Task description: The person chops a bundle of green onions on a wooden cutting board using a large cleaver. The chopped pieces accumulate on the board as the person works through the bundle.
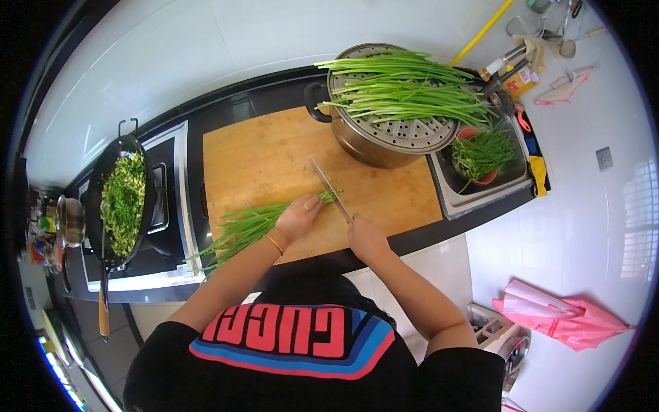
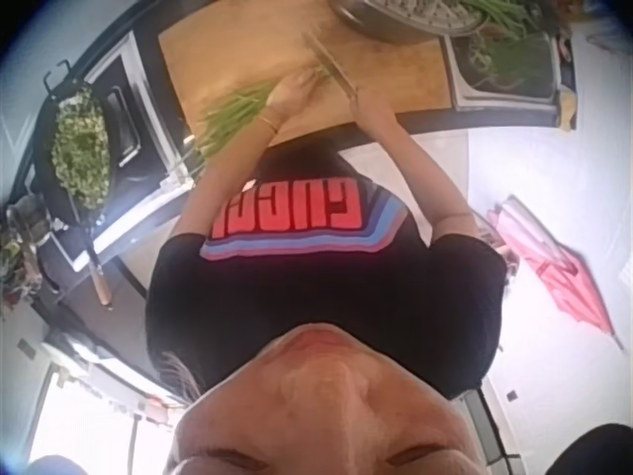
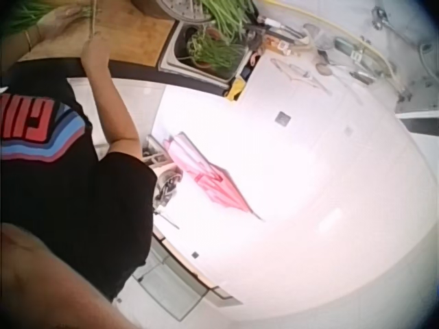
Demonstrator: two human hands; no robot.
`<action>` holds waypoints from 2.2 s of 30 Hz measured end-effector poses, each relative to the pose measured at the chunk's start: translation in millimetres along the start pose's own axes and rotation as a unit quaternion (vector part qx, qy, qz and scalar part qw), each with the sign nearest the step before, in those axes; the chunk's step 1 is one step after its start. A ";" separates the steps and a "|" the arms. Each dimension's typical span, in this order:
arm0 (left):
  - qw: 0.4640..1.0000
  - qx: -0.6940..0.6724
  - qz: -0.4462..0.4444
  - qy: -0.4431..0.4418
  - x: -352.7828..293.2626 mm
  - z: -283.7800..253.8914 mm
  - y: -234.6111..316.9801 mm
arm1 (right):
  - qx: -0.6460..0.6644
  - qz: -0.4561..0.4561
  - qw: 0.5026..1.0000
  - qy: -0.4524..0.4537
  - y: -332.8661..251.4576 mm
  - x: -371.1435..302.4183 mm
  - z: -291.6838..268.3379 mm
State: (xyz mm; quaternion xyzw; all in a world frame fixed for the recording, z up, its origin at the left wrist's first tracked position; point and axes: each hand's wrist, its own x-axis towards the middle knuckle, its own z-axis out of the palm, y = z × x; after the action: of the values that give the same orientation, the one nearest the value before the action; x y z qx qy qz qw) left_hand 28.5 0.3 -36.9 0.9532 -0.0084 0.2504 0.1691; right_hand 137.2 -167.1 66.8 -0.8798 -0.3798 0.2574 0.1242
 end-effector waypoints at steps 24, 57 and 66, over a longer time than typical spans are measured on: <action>1.000 -0.023 0.001 -0.015 6.8 -8.4 -0.9 | 0.025 0.024 0.998 -0.058 -2.6 11.6 -19.7; 1.000 -0.011 0.009 -0.001 5.4 -5.8 -0.4 | 0.020 0.027 0.999 -0.008 -2.6 -2.1 -6.2; 1.000 -0.018 0.003 -0.023 3.6 -7.4 -0.9 | -0.005 0.015 1.000 -0.012 -1.8 4.9 8.0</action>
State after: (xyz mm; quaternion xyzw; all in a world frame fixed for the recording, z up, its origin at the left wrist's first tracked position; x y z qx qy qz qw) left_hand 28.2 3.8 -29.5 0.9554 -0.0199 0.2287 0.1855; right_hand 134.6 -162.1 59.1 -0.8827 -0.3694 0.2682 0.1118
